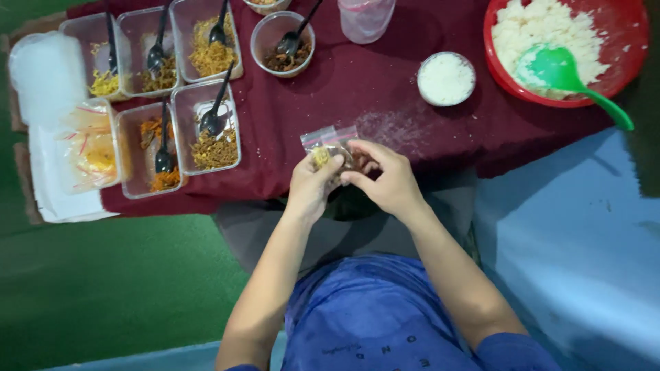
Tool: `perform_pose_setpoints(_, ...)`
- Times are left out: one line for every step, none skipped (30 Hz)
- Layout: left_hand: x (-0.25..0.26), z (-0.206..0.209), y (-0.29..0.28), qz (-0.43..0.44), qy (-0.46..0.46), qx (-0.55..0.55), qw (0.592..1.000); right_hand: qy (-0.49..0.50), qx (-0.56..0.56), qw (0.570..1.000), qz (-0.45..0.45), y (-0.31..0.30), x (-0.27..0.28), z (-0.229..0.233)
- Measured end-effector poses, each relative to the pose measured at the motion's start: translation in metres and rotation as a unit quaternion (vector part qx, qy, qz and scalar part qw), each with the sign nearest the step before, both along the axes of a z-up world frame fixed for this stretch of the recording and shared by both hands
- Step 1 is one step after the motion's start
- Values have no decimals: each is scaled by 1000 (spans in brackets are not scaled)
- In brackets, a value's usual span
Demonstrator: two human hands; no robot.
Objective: Filling small bags with toppings and wrapping rice balls in paper
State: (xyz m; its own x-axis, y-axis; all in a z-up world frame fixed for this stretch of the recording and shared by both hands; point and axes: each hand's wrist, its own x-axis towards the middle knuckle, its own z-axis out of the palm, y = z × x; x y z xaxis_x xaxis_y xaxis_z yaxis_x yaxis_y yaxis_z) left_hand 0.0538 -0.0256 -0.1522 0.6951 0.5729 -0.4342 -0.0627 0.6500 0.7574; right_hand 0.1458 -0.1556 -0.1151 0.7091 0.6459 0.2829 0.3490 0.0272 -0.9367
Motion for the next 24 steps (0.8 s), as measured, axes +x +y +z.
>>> perform_pose_setpoints(-2, 1, -3, -2, -3, -3, 1000, -3, -3, 1000, -2, -3, 3, -1)
perform_pose_setpoints(-5, 2, -5, -9, 2, -12, 1000, -27, 7, 998, -64, -7, 5, -2)
perform_pose_setpoints(-7, 3, -7, -15, 6, -19, 1000, -52, 20, 991, -125, -9, 9, -2)
perform_pose_setpoints(-8, 10, -7, -17, 2, -21, 1000, -57, 19, 990, -127, -15, 21, -7)
perform_pose_setpoints(-11, 18, -6, -6, 5, -29, 1000, -93, 24, 970, -224, -20, 32, -13)
perform_pose_setpoints(-14, 25, -6, 5, 9, -37, 999, -129, 29, 938, -319, -25, 43, -18)
perform_pose_setpoints(-14, 29, -7, 5, 7, -38, 999, -131, 29, 938, -319, -28, 56, -20)
perform_pose_setpoints(-15, 34, -9, 9, 5, -42, 999, -110, -8, 938, -328, -31, 69, -22)
perform_pose_setpoints(-17, 39, -9, 14, 4, -44, 999, -88, -44, 937, -335, -32, 80, -24)
perform_pose_setpoints(-20, 36, -10, 15, 3, -43, 999, -89, -42, 937, -334, -32, 86, -13)
perform_pose_setpoints(-21, 34, -8, 13, 1, -50, 999, -60, -98, 940, -321, -30, 92, -2)
perform_pose_setpoints(-22, 33, -7, 11, 0, -57, 998, -32, -153, 939, -307, -28, 98, 9)
perform_pose_setpoints(-24, 36, -7, 13, -3, -54, 998, -33, -149, 940, -306, -27, 106, 6)
perform_pose_setpoints(-26, 39, -8, 12, -7, -59, 998, -42, -154, 942, -294, -26, 112, 2)
perform_pose_setpoints(-28, 43, -8, 12, -12, -63, 998, -51, -157, 945, -282, -23, 120, 0)
perform_pose_setpoints(-31, 40, -7, 15, -15, -59, 998, -53, -153, 946, -281, -24, 126, -6)
perform_pose_setpoints(-34, 37, -6, 18, -17, -62, 998, -70, -162, 942, -287, -24, 133, -12)
perform_pose_setpoints(-38, 34, -5, 22, -19, -65, 997, -87, -170, 937, -293, -23, 141, -18)
perform_pose_setpoints(-41, 35, -4, 27, -21, -64, 997, -89, -168, 938, -288, -25, 143, -20)
perform_pose_setpoints(-45, 35, -4, 29, -29, -68, 997, -109, -174, 939, -277, -27, 145, -23)
perform_pose_setpoints(-49, 35, -4, 31, -37, -74, 996, -129, -179, 938, -265, -29, 148, -26)
perform_pose_setpoints(-51, 35, -3, 35, -39, -73, 996, -132, -178, 940, -261, -30, 139, -22)
perform_pose_setpoints(-54, 34, -4, 35, -41, -74, 996, -136, -164, 949, -234, -33, 129, -19)
perform_pose_setpoints(-56, 33, -4, 35, -43, -74, 996, -140, -150, 957, -206, -35, 120, -15)
